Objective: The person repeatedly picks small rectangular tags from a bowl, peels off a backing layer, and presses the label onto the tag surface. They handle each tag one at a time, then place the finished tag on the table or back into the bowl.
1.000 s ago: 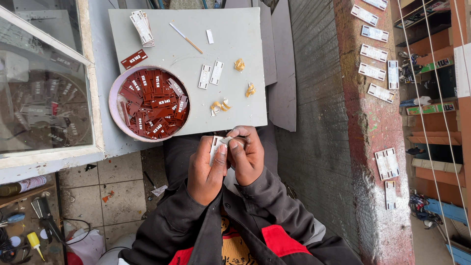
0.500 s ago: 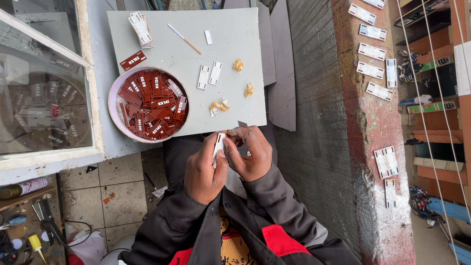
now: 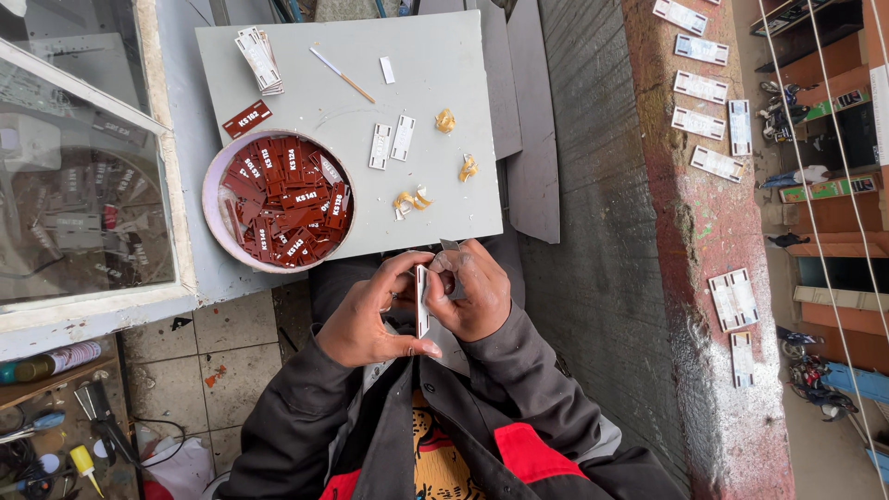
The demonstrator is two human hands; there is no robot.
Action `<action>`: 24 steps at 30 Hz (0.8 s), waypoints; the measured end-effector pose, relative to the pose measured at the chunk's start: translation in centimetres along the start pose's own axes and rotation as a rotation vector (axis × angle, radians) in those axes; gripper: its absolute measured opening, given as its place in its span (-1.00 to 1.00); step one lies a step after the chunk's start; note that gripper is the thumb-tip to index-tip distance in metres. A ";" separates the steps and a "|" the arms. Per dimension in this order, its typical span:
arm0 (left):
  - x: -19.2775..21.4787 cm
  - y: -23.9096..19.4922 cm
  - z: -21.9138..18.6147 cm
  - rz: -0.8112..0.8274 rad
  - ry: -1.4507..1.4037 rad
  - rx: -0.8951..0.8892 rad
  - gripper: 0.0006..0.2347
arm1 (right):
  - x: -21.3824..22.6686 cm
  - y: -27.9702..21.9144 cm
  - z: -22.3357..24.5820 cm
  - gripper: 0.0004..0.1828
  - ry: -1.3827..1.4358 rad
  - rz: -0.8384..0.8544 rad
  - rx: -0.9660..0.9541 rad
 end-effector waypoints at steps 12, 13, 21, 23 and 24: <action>0.7 -0.1 3.3 -0.177 -0.305 0.033 -0.13 | 0.8 0.3 0.6 -0.86 0.291 -0.093 -0.003; 0.8 -0.2 3.2 -0.182 -0.304 0.034 -0.13 | 0.6 0.1 0.6 -0.86 0.296 -0.090 -0.004; 1.9 0.2 4.7 -0.266 -0.428 -0.035 -0.12 | 0.8 -1.2 0.3 -0.86 0.351 -0.144 0.088; 1.4 0.5 2.9 -0.283 -0.469 -0.058 -0.12 | 1.3 -0.8 1.0 -0.85 0.356 -0.159 0.090; 1.1 0.7 2.0 -0.297 -0.511 -0.083 -0.12 | 1.6 -0.5 1.3 -0.83 0.359 -0.175 0.094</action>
Point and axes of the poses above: each hand's wrist, its own y-axis towards the middle knuckle, its own x-axis out of the back of the hand, z = x × y, the point moved 4 cm from there along y, towards the middle knuckle, and after that the axes turned 3 degrees about y, right-handed, at the moved point
